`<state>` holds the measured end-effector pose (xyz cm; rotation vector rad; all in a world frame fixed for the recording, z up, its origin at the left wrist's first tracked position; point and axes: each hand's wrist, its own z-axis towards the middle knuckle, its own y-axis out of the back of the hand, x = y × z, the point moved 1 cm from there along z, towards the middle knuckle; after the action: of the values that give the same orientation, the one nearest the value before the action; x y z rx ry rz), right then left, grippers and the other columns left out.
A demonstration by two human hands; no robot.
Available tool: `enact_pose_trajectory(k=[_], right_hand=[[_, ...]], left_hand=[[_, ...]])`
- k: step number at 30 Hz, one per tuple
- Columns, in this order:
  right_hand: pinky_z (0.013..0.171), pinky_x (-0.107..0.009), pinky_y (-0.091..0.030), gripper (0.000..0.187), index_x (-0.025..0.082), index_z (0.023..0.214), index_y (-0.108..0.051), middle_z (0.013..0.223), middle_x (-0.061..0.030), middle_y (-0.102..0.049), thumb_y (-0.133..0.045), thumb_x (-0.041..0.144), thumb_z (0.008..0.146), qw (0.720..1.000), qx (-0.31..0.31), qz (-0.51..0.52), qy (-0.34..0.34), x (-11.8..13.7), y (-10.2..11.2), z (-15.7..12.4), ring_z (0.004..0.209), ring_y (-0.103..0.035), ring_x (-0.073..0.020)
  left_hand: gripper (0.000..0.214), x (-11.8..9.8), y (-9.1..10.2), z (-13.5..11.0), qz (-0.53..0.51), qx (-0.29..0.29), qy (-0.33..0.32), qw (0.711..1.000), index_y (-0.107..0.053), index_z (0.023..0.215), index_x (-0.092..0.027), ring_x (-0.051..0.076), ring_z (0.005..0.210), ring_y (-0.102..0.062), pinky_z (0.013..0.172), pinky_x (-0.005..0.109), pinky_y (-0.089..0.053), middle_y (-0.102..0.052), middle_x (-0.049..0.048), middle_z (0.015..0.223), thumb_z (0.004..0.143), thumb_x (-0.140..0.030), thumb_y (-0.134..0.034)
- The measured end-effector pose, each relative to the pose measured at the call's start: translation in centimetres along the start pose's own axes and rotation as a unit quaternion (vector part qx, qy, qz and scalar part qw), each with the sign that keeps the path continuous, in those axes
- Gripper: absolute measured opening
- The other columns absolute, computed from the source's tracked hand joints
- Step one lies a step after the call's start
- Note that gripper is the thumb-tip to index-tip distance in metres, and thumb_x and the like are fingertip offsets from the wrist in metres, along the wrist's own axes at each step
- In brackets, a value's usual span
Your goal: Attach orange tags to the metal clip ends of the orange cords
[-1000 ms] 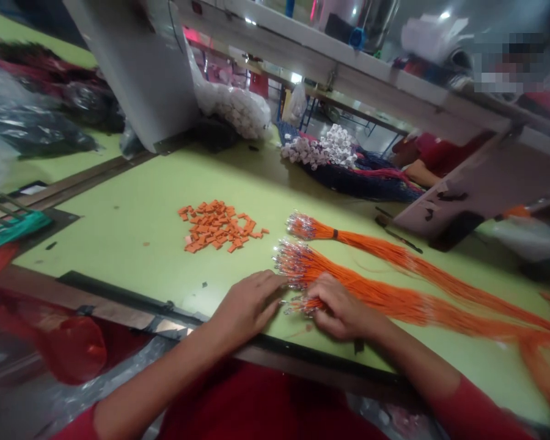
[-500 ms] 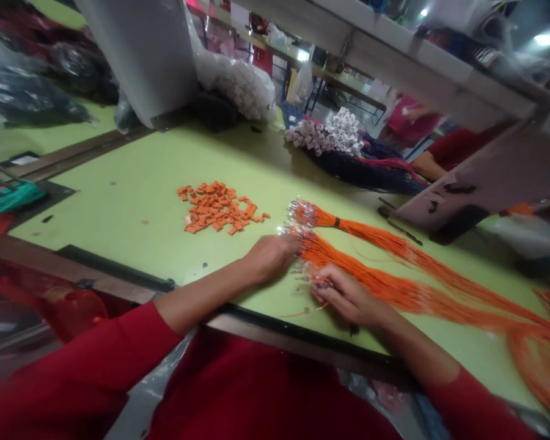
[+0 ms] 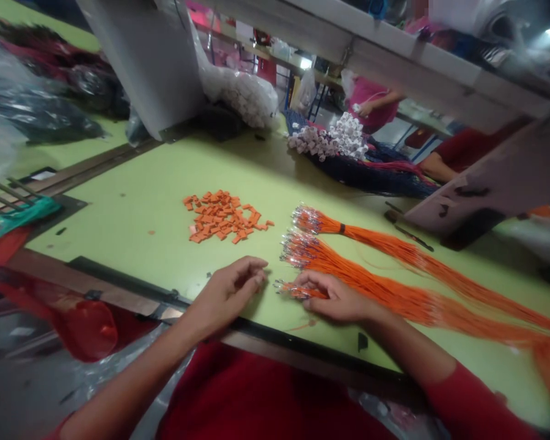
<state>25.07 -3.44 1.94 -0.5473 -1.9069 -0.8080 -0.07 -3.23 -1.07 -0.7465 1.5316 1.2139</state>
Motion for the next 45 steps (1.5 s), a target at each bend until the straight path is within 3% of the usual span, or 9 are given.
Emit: enact_pose_trajectory(k=[4, 9, 14, 18, 21, 26, 31, 36, 45], right_hand=[[0.063, -0.025, -0.052, 0.035, 0.019, 0.115, -0.05, 0.105, -0.0069, -0.065, -0.055, 0.011, 0.081, 1.0, 0.0, 0.002, -0.014, 0.0, -0.6, 0.3, 0.08, -0.061, -0.0143], [0.076, -0.03, -0.052, 0.036, 0.02, 0.111, -0.057, 0.104, -0.0045, -0.067, -0.059, 0.009, 0.077, 0.988, -0.045, -0.143, 0.036, -0.1, -1.0, 0.4, 0.091, -0.063, -0.018], [0.079, -0.031, -0.049, 0.037, 0.021, 0.114, -0.056, 0.105, -0.0051, -0.068, -0.058, 0.01, 0.078, 0.974, -0.07, -0.201, 0.072, -0.1, -1.3, 0.5, 0.09, -0.062, -0.0189], [0.078, -0.032, -0.047, 0.035, 0.018, 0.109, -0.056, 0.1, -0.0065, -0.066, -0.055, 0.008, 0.076, 0.963, -0.077, -0.239, 0.1, 0.0, -1.6, 0.5, 0.087, -0.06, -0.0198], [0.077, -0.032, -0.046, 0.03, 0.018, 0.104, -0.056, 0.095, -0.0065, -0.065, -0.054, 0.007, 0.076, 0.957, -0.079, -0.252, 0.119, 0.1, -1.6, 0.4, 0.086, -0.058, -0.0202], [0.062, -0.025, -0.042, 0.021, 0.019, 0.099, -0.059, 0.081, 0.0006, -0.059, -0.063, 0.018, 0.078, 0.987, -0.041, -0.142, 0.06, 0.5, -1.3, 0.3, 0.067, -0.05, -0.0132], [0.061, -0.024, -0.041, 0.024, 0.017, 0.089, -0.059, 0.077, 0.001, -0.054, -0.062, 0.041, 0.088, 0.999, -0.015, 0.037, 0.029, 0.3, -1.1, 0.9, 0.068, -0.049, -0.0121], [0.057, -0.022, -0.034, 0.034, 0.017, 0.082, -0.058, 0.071, 0.0025, -0.047, -0.057, 0.049, 0.092, 0.997, -0.047, 0.045, 0.036, -0.2, -1.1, 1.3, 0.064, -0.041, -0.0105], [0.054, -0.022, -0.033, 0.03, 0.017, 0.077, -0.056, 0.067, 0.0036, -0.047, -0.062, 0.044, 0.087, 0.997, -0.056, 0.057, 0.008, -0.2, -1.6, 1.2, 0.06, -0.041, -0.0097]], left_hand=[[0.022, 0.2, -1.3, -2.6, -0.015, -0.007, 0.044, 0.999, -0.058, 0.103, -0.02, 0.013, 0.068, -0.056, 0.063, 0.026, -0.047, -0.062, 0.0006, 0.081, 0.094, -0.038, -0.05], [0.021, 0.1, -2.4, -3.9, -0.065, 0.024, 0.086, 0.994, -0.057, 0.099, -0.02, 0.012, 0.062, -0.054, 0.058, 0.023, -0.046, -0.058, -0.0019, 0.071, 0.093, -0.039, -0.051], [0.033, 0.1, -3.5, -3.7, -0.132, 0.033, 0.097, 0.986, -0.055, 0.111, -0.02, 0.01, 0.064, -0.054, 0.057, 0.023, -0.047, -0.064, 0.0024, 0.091, 0.084, -0.037, -0.063], [0.05, -0.2, -4.0, -2.9, -0.134, 0.022, 0.113, 0.984, -0.053, 0.122, -0.02, 0.01, 0.06, -0.054, 0.056, 0.023, -0.046, -0.062, -0.0015, 0.08, 0.079, -0.037, -0.071], [0.041, -0.8, -4.2, -2.1, -0.137, 0.038, 0.115, 0.983, -0.059, 0.114, -0.019, 0.011, 0.058, -0.056, 0.056, 0.023, -0.046, -0.061, -0.0035, 0.068, 0.079, -0.038, -0.07], [0.024, -1.4, -4.6, -0.8, -0.163, 0.022, 0.107, 0.981, -0.066, 0.087, -0.017, 0.014, 0.06, -0.063, 0.061, 0.027, -0.052, -0.068, 0.0011, 0.065, 0.08, -0.041, -0.067], [0.031, -1.7, -4.3, -0.6, -0.239, 0.017, 0.126, 0.963, -0.064, 0.1, -0.018, 0.017, 0.067, -0.069, 0.067, 0.032, -0.058, -0.071, 0.0036, 0.072, 0.081, -0.042, -0.068], [0.035, -2.1, -2.9, -1.9, -0.265, 0.004, 0.157, 0.951, -0.062, 0.099, -0.017, 0.016, 0.071, -0.069, 0.065, 0.03, -0.058, -0.073, 0.0071, 0.087, 0.085, -0.049, -0.064], [0.032, -1.4, -3.6, -1.9, -0.256, 0.019, 0.171, 0.951, -0.065, 0.085, -0.016, 0.012, 0.061, -0.065, 0.057, 0.023, -0.053, -0.07, 0.0029, 0.075, 0.078, -0.046, -0.073]])
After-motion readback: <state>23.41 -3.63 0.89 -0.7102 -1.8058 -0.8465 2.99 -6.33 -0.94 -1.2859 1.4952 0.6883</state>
